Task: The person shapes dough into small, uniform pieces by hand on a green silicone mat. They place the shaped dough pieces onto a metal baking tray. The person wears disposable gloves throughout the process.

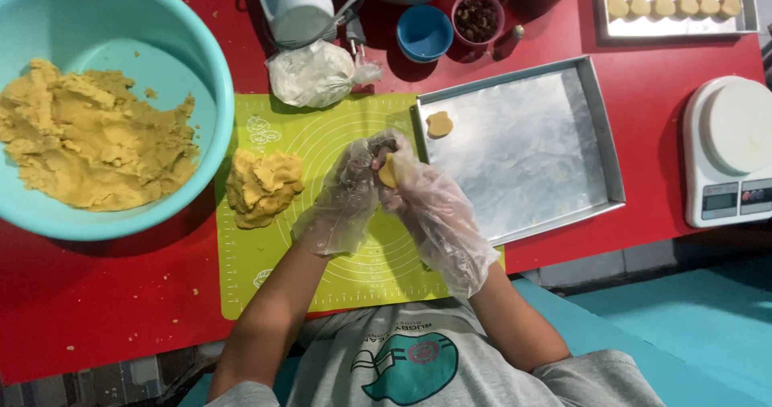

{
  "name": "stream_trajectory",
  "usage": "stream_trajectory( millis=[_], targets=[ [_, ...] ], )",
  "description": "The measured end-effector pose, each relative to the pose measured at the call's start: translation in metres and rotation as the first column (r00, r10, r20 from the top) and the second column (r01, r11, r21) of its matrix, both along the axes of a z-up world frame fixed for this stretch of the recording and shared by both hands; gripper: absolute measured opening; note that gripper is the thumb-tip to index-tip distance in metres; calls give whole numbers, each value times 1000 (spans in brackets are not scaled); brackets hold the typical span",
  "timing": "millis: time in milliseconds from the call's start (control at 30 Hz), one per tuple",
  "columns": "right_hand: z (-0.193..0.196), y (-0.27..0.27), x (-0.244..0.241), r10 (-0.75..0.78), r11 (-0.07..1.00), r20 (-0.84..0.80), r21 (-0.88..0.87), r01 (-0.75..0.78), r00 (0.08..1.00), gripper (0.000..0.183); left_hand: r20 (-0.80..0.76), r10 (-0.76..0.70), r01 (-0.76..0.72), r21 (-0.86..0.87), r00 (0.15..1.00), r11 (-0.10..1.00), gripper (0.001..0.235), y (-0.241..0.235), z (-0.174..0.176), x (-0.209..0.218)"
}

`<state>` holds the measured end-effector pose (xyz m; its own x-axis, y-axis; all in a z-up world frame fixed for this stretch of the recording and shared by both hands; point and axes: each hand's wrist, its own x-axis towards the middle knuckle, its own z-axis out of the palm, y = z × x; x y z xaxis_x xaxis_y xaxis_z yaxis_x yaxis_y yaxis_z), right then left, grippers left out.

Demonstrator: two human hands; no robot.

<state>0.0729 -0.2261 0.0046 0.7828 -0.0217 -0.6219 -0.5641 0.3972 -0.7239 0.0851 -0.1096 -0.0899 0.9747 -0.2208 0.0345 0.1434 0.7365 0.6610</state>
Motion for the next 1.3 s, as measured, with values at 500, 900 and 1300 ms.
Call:
stream_trajectory(
  millis=[500, 900, 1300],
  targets=[
    [56, -128, 66, 544, 807, 431, -502, -309, 720, 45, 15, 125, -121, -148, 992, 982, 55, 9, 19, 34],
    [56, -135, 135, 928, 188, 39, -907, -376, 371, 50, 43, 96, -92, -92, 994, 992, 55, 17, 60, 34],
    [51, -130, 140, 890, -229, -308, -940, -254, 338, 53, 2, 87, -86, -119, 996, 989, 48, 18, 33, 29]
  ],
)
